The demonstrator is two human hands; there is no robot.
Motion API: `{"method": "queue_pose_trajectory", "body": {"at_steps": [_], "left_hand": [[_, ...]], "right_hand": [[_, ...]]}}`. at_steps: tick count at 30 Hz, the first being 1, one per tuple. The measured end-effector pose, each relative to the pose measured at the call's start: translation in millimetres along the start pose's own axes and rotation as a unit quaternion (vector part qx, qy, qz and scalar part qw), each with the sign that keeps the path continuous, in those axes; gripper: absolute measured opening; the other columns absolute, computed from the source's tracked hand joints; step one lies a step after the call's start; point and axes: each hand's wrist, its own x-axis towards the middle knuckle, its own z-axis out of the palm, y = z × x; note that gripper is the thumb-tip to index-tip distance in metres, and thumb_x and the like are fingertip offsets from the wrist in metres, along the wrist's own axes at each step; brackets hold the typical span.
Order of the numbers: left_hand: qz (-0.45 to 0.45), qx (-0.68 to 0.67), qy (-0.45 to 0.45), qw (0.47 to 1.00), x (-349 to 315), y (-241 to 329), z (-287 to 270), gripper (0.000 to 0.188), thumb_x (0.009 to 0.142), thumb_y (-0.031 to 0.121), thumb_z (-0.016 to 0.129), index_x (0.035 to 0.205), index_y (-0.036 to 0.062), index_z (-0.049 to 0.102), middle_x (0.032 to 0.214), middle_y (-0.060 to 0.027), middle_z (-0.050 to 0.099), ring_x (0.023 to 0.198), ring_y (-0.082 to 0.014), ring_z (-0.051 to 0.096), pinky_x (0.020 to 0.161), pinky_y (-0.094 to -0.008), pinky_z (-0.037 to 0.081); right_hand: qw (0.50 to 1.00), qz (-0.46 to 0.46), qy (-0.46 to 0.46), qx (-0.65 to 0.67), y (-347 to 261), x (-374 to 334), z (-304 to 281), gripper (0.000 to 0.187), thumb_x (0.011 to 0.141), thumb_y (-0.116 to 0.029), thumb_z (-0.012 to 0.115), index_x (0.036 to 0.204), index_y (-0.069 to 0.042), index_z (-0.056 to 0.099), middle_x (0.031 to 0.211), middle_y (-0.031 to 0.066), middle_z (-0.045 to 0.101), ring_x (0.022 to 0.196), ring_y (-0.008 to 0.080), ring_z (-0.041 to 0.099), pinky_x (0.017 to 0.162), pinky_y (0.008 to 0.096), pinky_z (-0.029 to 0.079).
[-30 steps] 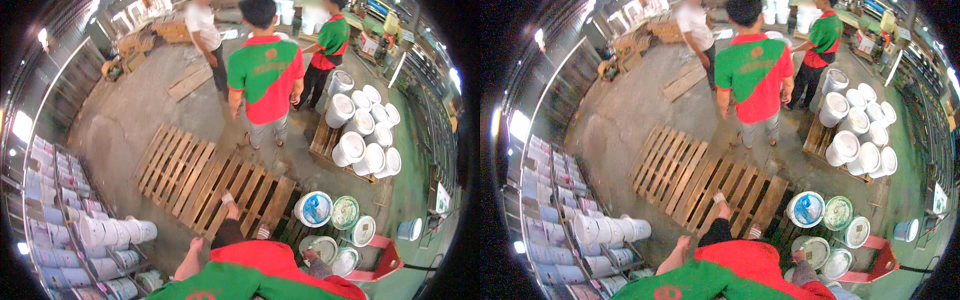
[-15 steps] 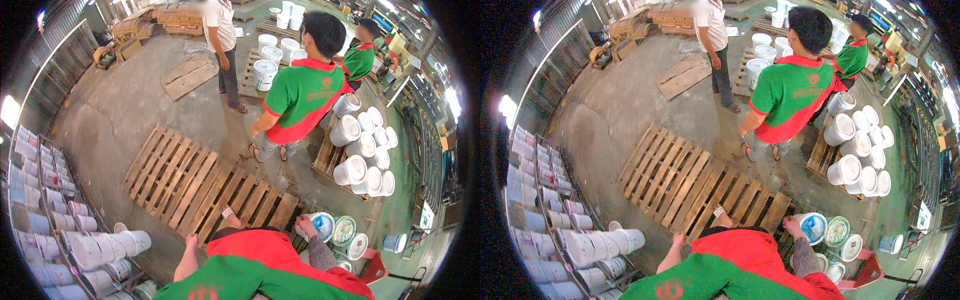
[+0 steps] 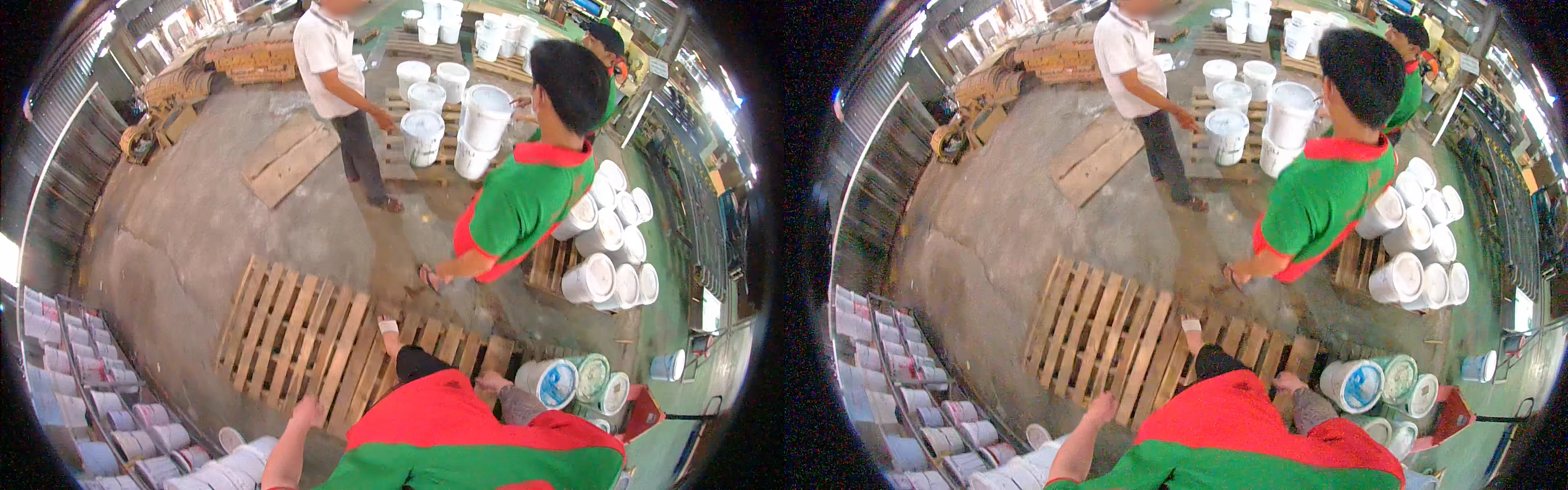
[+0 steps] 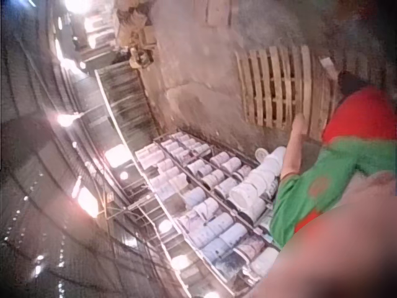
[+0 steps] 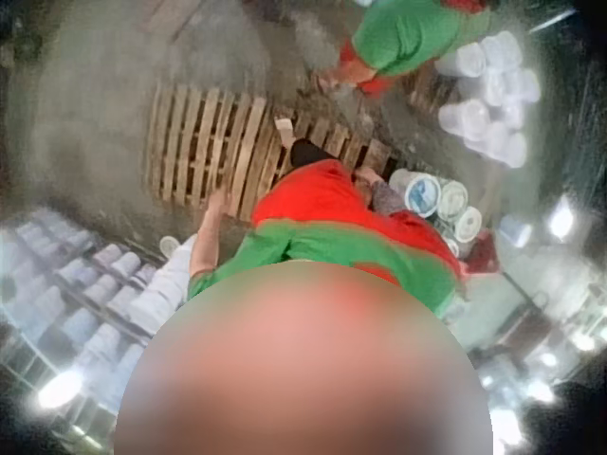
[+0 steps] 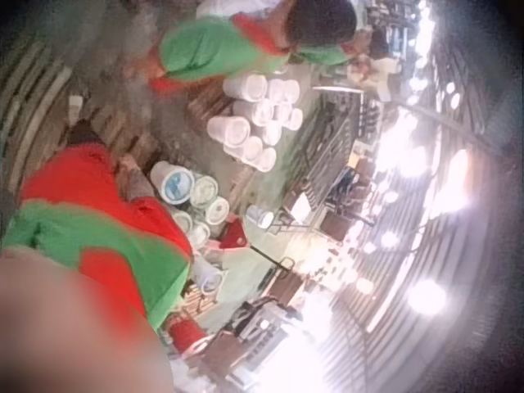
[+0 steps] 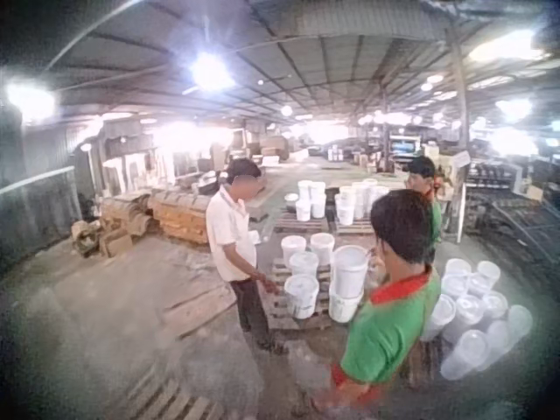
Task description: The person moves white plastic buckets from a shelf and stacks them on wooden pallets. They also handle a green bucket and a white jug, placing them among other containers. The person works alongside others in a warehouse environment.
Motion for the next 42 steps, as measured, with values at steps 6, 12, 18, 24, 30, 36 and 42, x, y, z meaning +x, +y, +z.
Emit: {"method": "queue_pose_trajectory", "body": {"at_steps": [6,12,18,24,30,36,42], "left_hand": [[-0.028,-0.061,-0.061,0.996,43,-27,-64,0.037,0.090,0.033,0.055,0.110,0.0036,0.066,0.113,-0.0197,0.068,0.112,-0.0378,0.061,0.094,-0.0449,0.050],[-0.288,-0.630,0.182,0.698,134,-72,-144,0.030,0.089,0.027,0.062,0.105,0.0014,0.063,0.085,-0.0132,0.068,0.071,-0.0280,0.066,0.059,-0.0380,0.054],[-0.187,-0.495,0.127,0.839,217,-68,-194,0.027,0.090,0.022,0.066,0.104,0.0003,0.060,0.076,-0.0073,0.062,0.060,-0.0179,0.060,0.048,-0.0325,0.049],[-0.241,-0.565,0.038,0.788,297,-143,-261,0.020,0.092,0.022,0.064,0.098,0.0048,0.055,0.069,-0.0050,0.055,0.054,-0.0158,0.054,0.044,-0.0331,0.044],[-0.212,-0.553,0.013,0.806,369,-247,-366,0.022,0.091,0.023,0.063,0.101,0.0041,0.058,0.070,-0.0050,0.056,0.055,-0.0167,0.055,0.045,-0.0335,0.043],[-0.126,-0.372,0.060,0.918,451,-324,-457,0.028,0.088,0.025,0.063,0.098,-0.0016,0.064,0.073,-0.0107,0.064,0.059,-0.0210,0.060,0.052,-0.0361,0.048],[-0.054,-0.366,0.083,0.925,523,-340,-500,0.018,0.088,0.021,0.064,0.088,0.0038,0.060,0.066,-0.0045,0.058,0.053,-0.0149,0.057,0.046,-0.0309,0.045]], "right_hand": [[0.992,0.124,-0.034,-0.015,-93,132,-46,0.049,0.092,-0.049,0.050,0.098,-0.004,0.069,0.083,0.0133,0.071,0.075,0.0277,0.068,0.073,0.0433,0.053],[0.992,0.037,0.122,-0.008,-273,199,-145,0.046,0.092,-0.041,0.051,0.110,-0.001,0.066,0.104,0.0216,0.069,0.101,0.0375,0.065,0.088,0.0479,0.050],[0.978,-0.034,0.197,0.060,-400,249,-188,0.043,0.091,-0.038,0.053,0.108,-0.001,0.067,0.106,0.0233,0.068,0.101,0.0422,0.064,0.088,0.0503,0.050],[0.980,0.072,0.182,0.038,-420,272,-157,0.048,0.088,-0.042,0.053,0.107,-0.001,0.067,0.108,0.0234,0.068,0.102,0.0407,0.064,0.088,0.0495,0.050],[0.980,0.170,0.097,-0.033,-444,268,-92,0.054,0.088,-0.045,0.051,0.103,0.003,0.070,0.104,0.0260,0.069,0.101,0.0401,0.066,0.091,0.0471,0.050],[0.955,0.244,0.152,0.067,-542,342,-63,0.053,0.091,-0.045,0.050,0.112,0.001,0.068,0.107,0.0233,0.069,0.103,0.0380,0.066,0.093,0.0452,0.050],[0.963,0.164,0.204,0.065,-643,416,-112,0.048,0.084,-0.045,0.054,0.098,-0.003,0.071,0.092,0.0200,0.072,0.093,0.0398,0.068,0.083,0.0479,0.052]]}}
